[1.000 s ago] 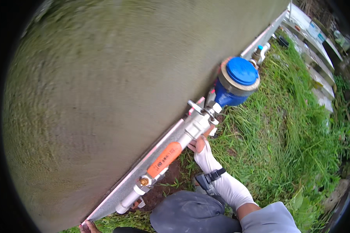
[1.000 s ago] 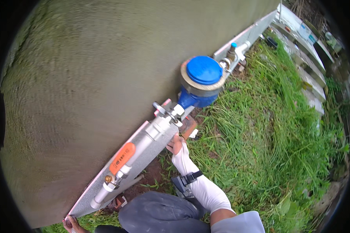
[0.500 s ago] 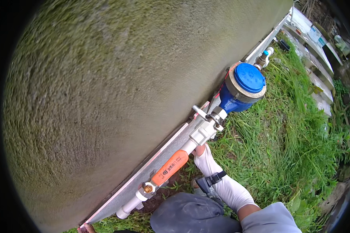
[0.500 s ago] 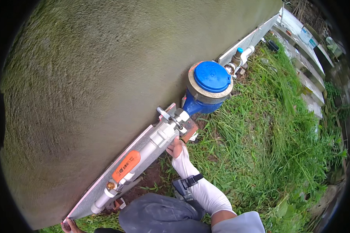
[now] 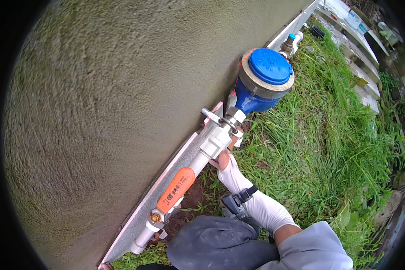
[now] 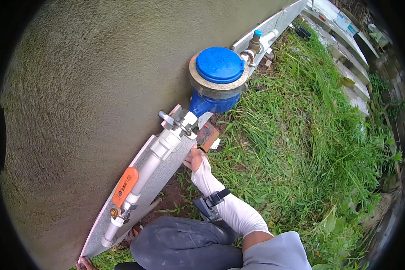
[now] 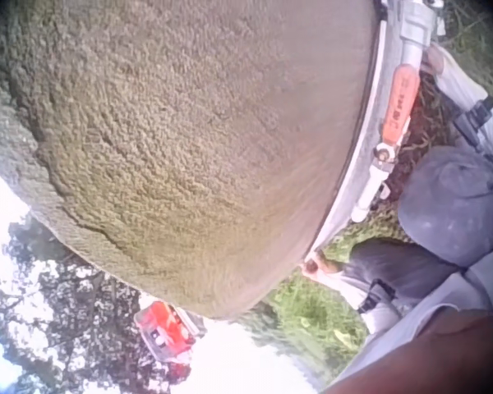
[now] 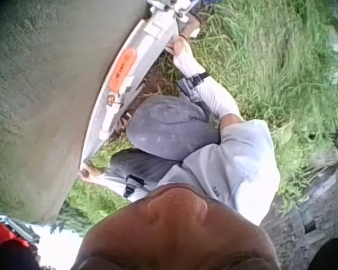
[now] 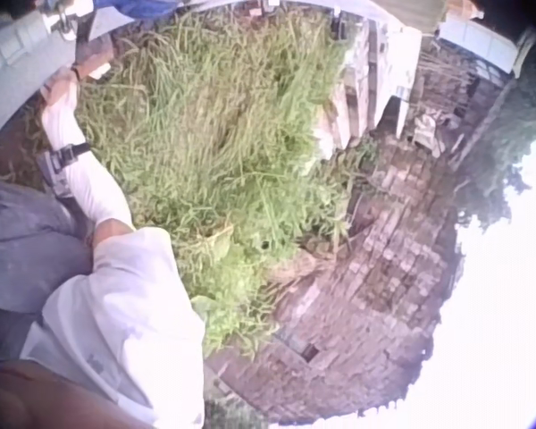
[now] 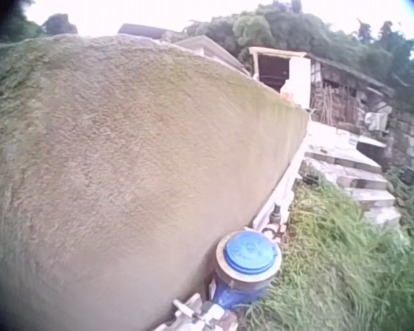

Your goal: Apply cement paste onto the back of a ceramic tile and attach it to the base wall under a utility pipe.

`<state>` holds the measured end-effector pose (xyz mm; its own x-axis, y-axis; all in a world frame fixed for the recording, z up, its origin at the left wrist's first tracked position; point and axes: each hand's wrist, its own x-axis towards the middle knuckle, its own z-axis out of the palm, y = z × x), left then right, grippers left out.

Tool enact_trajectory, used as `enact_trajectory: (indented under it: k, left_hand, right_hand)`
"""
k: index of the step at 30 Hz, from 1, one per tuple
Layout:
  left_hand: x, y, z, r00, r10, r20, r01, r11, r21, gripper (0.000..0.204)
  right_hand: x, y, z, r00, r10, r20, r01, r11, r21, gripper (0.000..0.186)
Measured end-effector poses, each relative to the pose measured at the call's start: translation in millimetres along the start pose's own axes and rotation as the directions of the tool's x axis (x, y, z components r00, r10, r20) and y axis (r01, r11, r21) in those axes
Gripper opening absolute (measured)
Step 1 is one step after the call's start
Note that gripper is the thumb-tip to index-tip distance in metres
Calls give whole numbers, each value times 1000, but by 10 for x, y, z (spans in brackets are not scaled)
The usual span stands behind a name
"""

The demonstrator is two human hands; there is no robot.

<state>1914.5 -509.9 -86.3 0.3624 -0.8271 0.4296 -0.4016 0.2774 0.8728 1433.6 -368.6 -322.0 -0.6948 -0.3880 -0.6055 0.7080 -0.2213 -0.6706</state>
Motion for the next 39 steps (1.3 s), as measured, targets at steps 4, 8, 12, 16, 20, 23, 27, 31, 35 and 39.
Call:
enact_trajectory:
  k: [4,8,12,16,20,23,27,31,35,39]
  left_hand:
    - [17,-3,-13,1000,-5,-3,5,1000,2,43]
    - [36,8,-23,1000,-5,-10,5,1000,2,43]
    - [44,-4,-27,1000,-10,-13,10,1000,0,43]
    - [58,-18,-45,1000,-15,-17,15,1000,2,43]
    - [76,-21,-56,1000,-20,-9,20,1000,6,42]
    - [64,-27,-53,1000,-23,-5,24,1000,6,42]
    - [55,-29,-45,1000,-23,3,23,1000,4,42]
    - [56,-35,-48,1000,-27,10,27,1000,4,42]
    - [70,-53,-71,999,-34,19,34,999,9,42]
    - [96,-64,-100,998,-51,27,51,999,12,42]
  right_hand:
    - [-8,-2,1,999,-3,-34,3,1000,-13,59]
    - [-16,8,-4,999,-5,-32,5,1000,13,58]
    - [8,33,-11,999,-21,-35,22,999,27,55]
    - [44,65,-33,999,-33,-24,33,999,-7,54]
    - [56,74,-40,1000,-17,-25,18,1000,26,53]
    - [44,66,-37,1000,-5,-10,5,999,44,53]
    - [34,61,-34,1000,-11,-4,11,999,35,53]
    - [47,66,-32,1000,-23,-22,23,1000,-3,51]
    - [50,64,-27,999,0,-33,1,1000,15,51]
    - [38,58,-24,1000,-7,-21,7,1000,28,52]
